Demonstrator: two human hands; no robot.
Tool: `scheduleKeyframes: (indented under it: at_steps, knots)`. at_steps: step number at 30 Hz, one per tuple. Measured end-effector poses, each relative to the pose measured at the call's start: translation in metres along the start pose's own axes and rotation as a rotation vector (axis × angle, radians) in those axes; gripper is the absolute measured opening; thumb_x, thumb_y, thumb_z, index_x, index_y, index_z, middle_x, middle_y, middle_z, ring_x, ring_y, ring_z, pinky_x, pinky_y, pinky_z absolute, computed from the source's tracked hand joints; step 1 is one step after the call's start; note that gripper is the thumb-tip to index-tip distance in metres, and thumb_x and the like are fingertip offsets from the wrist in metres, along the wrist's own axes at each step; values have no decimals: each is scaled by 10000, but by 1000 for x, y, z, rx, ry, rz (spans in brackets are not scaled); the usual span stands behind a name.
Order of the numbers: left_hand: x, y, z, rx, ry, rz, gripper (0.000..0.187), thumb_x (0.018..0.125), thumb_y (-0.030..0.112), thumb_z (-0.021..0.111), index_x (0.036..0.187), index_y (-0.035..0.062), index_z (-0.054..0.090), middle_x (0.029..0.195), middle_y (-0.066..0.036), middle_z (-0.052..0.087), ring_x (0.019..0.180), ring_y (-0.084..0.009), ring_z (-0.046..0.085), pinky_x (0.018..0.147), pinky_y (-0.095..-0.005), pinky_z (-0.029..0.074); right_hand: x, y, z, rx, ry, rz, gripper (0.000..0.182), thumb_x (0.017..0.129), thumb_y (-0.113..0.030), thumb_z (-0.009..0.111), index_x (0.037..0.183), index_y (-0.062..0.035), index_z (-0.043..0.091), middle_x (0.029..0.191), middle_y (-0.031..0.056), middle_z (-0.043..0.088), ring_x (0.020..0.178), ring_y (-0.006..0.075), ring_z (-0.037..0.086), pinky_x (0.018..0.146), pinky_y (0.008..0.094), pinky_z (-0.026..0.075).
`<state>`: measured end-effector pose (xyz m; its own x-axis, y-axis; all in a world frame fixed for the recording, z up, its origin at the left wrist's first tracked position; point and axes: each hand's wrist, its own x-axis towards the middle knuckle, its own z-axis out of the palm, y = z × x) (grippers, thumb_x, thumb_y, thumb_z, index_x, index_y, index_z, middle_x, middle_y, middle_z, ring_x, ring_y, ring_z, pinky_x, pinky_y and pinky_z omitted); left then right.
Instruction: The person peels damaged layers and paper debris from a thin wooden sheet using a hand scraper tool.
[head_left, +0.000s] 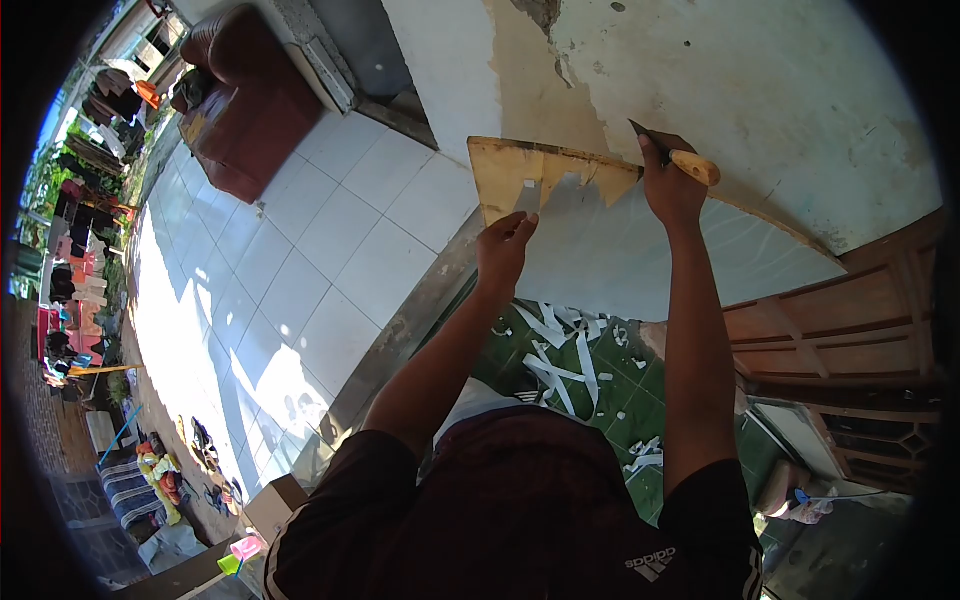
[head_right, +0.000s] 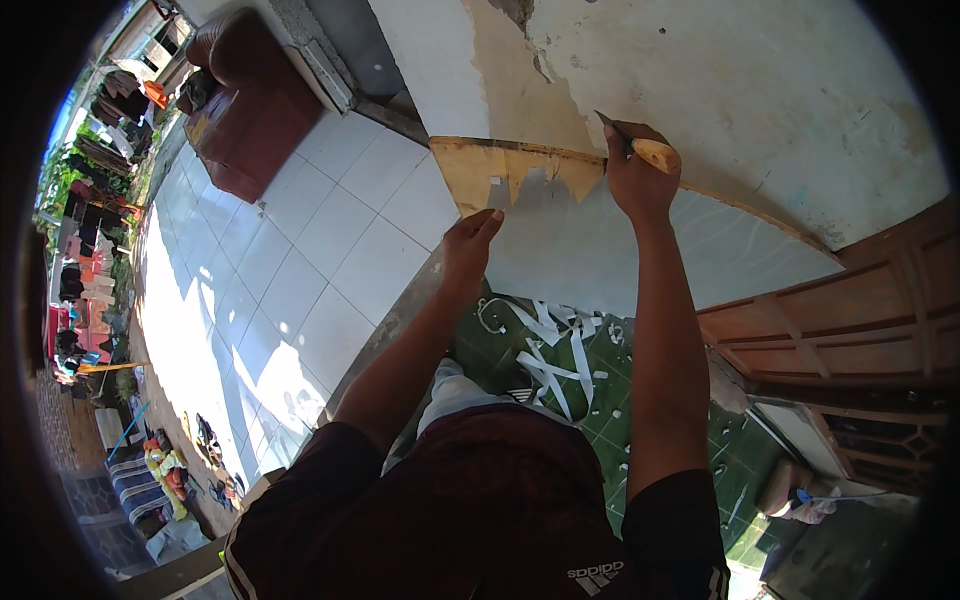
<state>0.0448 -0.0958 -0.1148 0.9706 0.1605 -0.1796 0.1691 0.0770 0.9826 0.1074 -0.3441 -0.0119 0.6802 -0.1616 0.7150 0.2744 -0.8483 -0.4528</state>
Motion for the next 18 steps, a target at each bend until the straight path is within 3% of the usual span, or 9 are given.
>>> scheduleKeyframes:
  at_steps: [5, 18]
  knots:
    - [42, 39, 12, -42, 13, -46, 378, 942, 283, 793, 1111, -55, 785, 979, -96, 765, 899, -167, 656, 845, -337, 509, 0, 2, 2, 8, 12, -3, 140, 975, -215, 755, 973, -79, 787, 902, 73, 778, 813, 269, 737, 772, 370, 565]
    - [20, -23, -6, -19, 45, -96, 330, 879, 235, 830, 1038, -53, 796, 920, -99, 755, 851, -175, 655, 808, -356, 513, 1, 0, 2, 1, 20, 26, 127, 965, -206, 761, 971, -81, 781, 918, 77, 777, 833, 263, 740, 788, 372, 575]
